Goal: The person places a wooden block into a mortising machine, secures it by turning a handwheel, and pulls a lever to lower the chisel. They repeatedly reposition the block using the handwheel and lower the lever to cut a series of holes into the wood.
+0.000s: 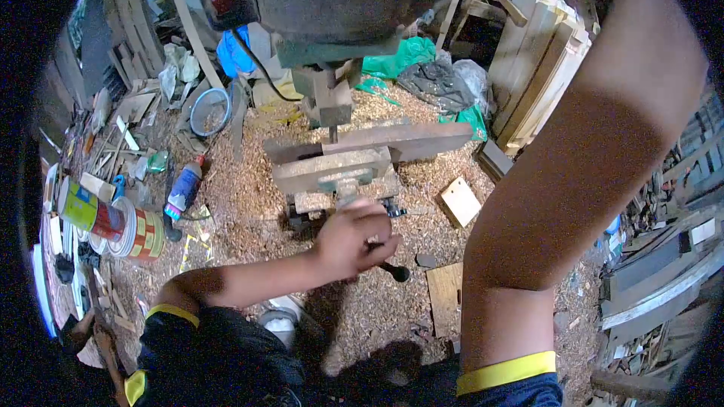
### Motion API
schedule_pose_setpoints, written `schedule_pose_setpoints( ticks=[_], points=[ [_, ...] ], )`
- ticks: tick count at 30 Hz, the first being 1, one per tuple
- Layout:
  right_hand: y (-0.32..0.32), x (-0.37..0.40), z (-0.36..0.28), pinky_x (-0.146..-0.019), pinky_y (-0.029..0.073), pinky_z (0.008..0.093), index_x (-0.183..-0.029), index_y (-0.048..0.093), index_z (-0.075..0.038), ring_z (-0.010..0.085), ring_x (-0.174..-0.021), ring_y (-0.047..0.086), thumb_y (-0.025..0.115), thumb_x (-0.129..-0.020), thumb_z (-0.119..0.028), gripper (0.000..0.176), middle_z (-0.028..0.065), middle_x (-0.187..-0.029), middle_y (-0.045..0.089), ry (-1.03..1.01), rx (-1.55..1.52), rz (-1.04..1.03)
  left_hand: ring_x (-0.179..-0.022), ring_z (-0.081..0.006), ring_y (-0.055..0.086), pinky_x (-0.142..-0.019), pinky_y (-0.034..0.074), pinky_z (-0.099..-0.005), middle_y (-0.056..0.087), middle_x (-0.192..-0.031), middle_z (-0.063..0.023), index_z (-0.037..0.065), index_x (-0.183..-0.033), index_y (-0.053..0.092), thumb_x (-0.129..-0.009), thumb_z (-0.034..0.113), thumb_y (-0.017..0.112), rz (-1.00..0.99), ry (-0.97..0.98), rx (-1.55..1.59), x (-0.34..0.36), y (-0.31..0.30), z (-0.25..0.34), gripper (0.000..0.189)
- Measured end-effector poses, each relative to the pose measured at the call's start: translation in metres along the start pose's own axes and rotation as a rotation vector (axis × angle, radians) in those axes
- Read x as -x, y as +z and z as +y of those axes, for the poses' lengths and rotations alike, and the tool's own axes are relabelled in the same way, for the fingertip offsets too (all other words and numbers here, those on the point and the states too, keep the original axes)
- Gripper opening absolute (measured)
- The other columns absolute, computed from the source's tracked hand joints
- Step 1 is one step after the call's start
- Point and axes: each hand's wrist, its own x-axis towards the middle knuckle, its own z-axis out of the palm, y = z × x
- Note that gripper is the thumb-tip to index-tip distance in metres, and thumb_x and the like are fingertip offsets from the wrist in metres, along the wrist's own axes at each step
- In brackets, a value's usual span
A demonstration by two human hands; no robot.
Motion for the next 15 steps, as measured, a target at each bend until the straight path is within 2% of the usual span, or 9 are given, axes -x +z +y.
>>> schedule_pose_setpoints(
  ticks=[2, 5, 9, 13, 15],
  points=[
    [0.000, -0.005, 0.005, -0.037, 0.030, 0.0261, -0.068, 0.042, -0.022, 0.0074, -0.037, 0.032, 0.047, -0.099, -0.026, 0.032, -0.0083, -0.049, 0.036, -0.011, -0.003, 0.010, -0.080, -0.0316, 0.060, -0.073, 0.048, -0.0445, 0.059, -0.081, -0.0092, 0.008, -0.082, 0.059, -0.087, 0.018, 0.082, -0.028, 0.027, 0.096, -0.002, 0.003, -0.004, 0.026],
    [-0.004, -0.007, 0.013, -0.036, 0.030, 0.0261, -0.067, 0.041, -0.022, 0.0074, -0.036, 0.032, 0.048, -0.098, -0.026, 0.032, -0.0083, -0.048, 0.036, -0.028, -0.018, 0.037, -0.087, -0.0308, 0.062, -0.081, 0.050, -0.0444, 0.062, -0.089, -0.0089, 0.007, -0.085, 0.062, -0.090, 0.024, 0.080, -0.152, 0.082, 0.015, -0.006, -0.005, -0.005, 0.025],
    [-0.009, -0.014, 0.013, -0.036, 0.029, 0.0261, -0.065, 0.041, -0.023, 0.0074, -0.036, 0.032, 0.048, -0.097, -0.025, 0.033, -0.0082, -0.048, 0.036, -0.021, -0.010, 0.062, -0.091, -0.0318, 0.064, -0.086, 0.052, -0.0456, 0.063, -0.091, -0.0095, 0.008, -0.086, 0.063, -0.092, 0.032, 0.077, -0.178, 0.076, 0.001, -0.006, 0.002, -0.007, 0.028],
    [-0.008, -0.016, 0.005, -0.035, 0.029, 0.0261, -0.063, 0.040, -0.023, 0.0073, -0.035, 0.032, 0.048, -0.095, -0.025, 0.033, -0.0081, -0.047, 0.037, 0.008, 0.013, 0.078, -0.091, -0.0321, 0.064, -0.085, 0.053, -0.0464, 0.065, -0.093, -0.0091, 0.008, -0.086, 0.064, -0.091, 0.033, 0.078, -0.186, 0.076, 0.025, -0.001, 0.008, -0.011, 0.028],
    [-0.005, -0.023, -0.004, -0.034, 0.029, 0.0262, -0.062, 0.039, -0.024, 0.0073, -0.035, 0.032, 0.048, -0.095, -0.025, 0.034, -0.0081, -0.047, 0.037, 0.018, 0.017, 0.076, -0.093, -0.0326, 0.062, -0.090, 0.049, -0.0466, 0.062, -0.093, -0.0095, 0.007, -0.090, 0.063, -0.091, 0.026, 0.076, -0.147, 0.056, 0.035, -0.002, 0.002, -0.006, 0.023]
  ],
)
